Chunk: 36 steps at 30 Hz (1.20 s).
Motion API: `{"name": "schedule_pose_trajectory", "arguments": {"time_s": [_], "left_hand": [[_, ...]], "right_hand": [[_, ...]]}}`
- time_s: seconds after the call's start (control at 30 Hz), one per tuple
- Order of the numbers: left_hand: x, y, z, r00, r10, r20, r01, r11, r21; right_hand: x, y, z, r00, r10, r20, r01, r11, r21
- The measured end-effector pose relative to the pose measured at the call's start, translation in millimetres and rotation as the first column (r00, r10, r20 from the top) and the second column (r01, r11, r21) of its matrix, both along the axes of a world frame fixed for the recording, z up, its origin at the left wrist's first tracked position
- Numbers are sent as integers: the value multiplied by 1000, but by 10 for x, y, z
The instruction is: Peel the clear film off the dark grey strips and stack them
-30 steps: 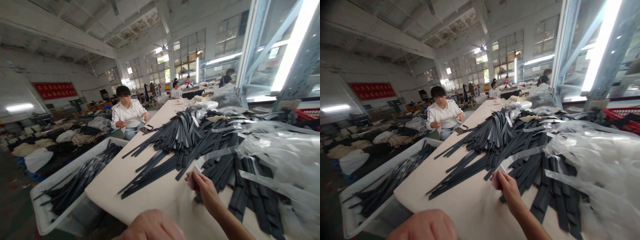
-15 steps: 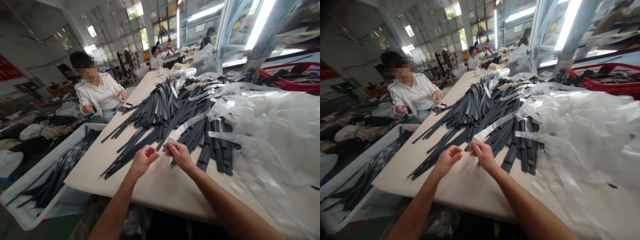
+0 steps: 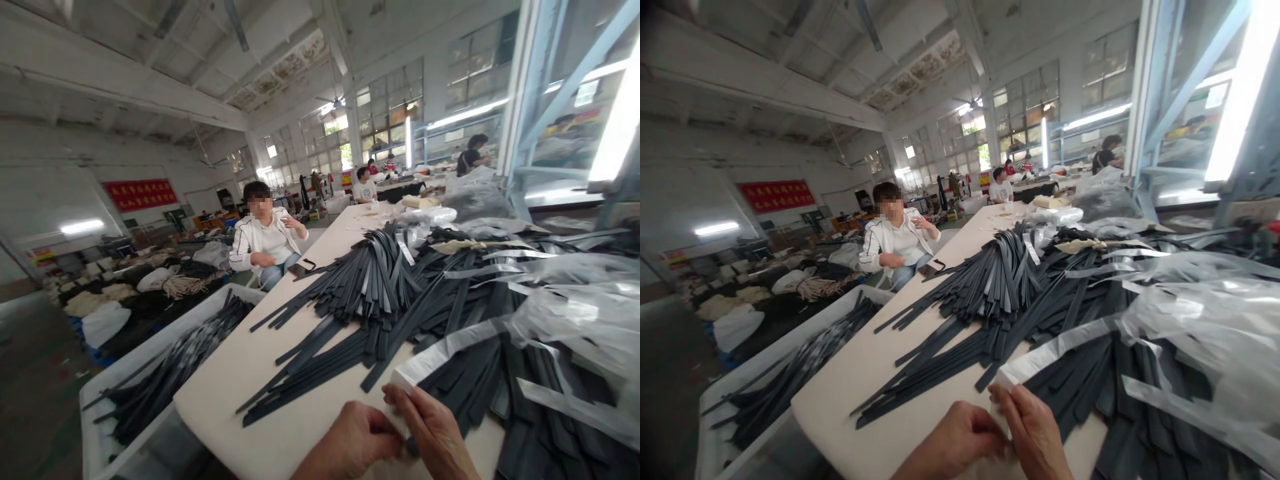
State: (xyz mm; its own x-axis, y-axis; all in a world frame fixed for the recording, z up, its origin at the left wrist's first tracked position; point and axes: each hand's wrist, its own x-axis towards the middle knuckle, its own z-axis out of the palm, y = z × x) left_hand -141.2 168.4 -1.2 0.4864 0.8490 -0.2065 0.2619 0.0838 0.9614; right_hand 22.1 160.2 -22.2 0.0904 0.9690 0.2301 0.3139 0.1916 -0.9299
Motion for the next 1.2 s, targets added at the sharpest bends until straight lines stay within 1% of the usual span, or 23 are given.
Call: {"name": "schedule_pose_trajectory", "arguments": {"time_s": [0.17, 0.27, 0.33, 0.4, 0.47, 0.53, 0.6, 0.7, 0.83, 0.9, 1.0, 1.1, 1.2], "left_hand": [[-67, -34, -32, 992, -84, 90, 93, 991, -99], [-102, -21, -57, 992, -46, 121, 66, 984, -165], [-127, -1, -98, 990, -8, 138, 32, 984, -173], [-152, 19, -147, 993, 6, 114, 11, 990, -141], [-174, 34, -187, 999, 14, 49, -9, 995, -100], [-191, 42, -200, 1000, 16, -2, -16, 996, -88], [-207, 41, -177, 1000, 2, -31, -4, 996, -94], [-234, 26, -95, 997, -48, -57, 42, 993, -112], [-280, 3, -10, 994, -108, -18, 103, 978, -179], [-301, 4, -10, 991, -129, -41, 121, 980, -156], [-315, 30, -55, 985, -151, -83, 141, 983, -118], [-305, 65, -105, 988, -142, -66, 130, 979, -157], [-289, 70, -98, 987, -119, -104, 101, 981, -164]], "right_hand": [[0, 11, -7, 1000, 9, 2, -9, 1000, -6], [-10, -3, -11, 1000, 19, -8, -19, 1000, -7], [-21, -14, -18, 999, 30, -16, -30, 1000, -9], [-33, -23, -18, 999, 43, -26, -43, 999, -5], [-49, -31, -5, 998, 48, -43, -48, 999, -5], [-66, -35, 16, 997, 39, -61, -40, 999, -8], [-80, -32, 31, 997, 26, -71, -27, 1000, -13], [-84, -19, 23, 996, 22, -83, -24, 999, -22], [-67, -14, -26, 994, 45, -102, -49, 998, -32], [-61, -18, -51, 994, 55, -97, -58, 998, -34], [-65, -24, -74, 993, 64, -96, -67, 997, -33], [-79, -31, -63, 991, 73, -109, -77, 997, -33], [-90, -44, -25, 990, 71, -121, -74, 997, -27]]}}
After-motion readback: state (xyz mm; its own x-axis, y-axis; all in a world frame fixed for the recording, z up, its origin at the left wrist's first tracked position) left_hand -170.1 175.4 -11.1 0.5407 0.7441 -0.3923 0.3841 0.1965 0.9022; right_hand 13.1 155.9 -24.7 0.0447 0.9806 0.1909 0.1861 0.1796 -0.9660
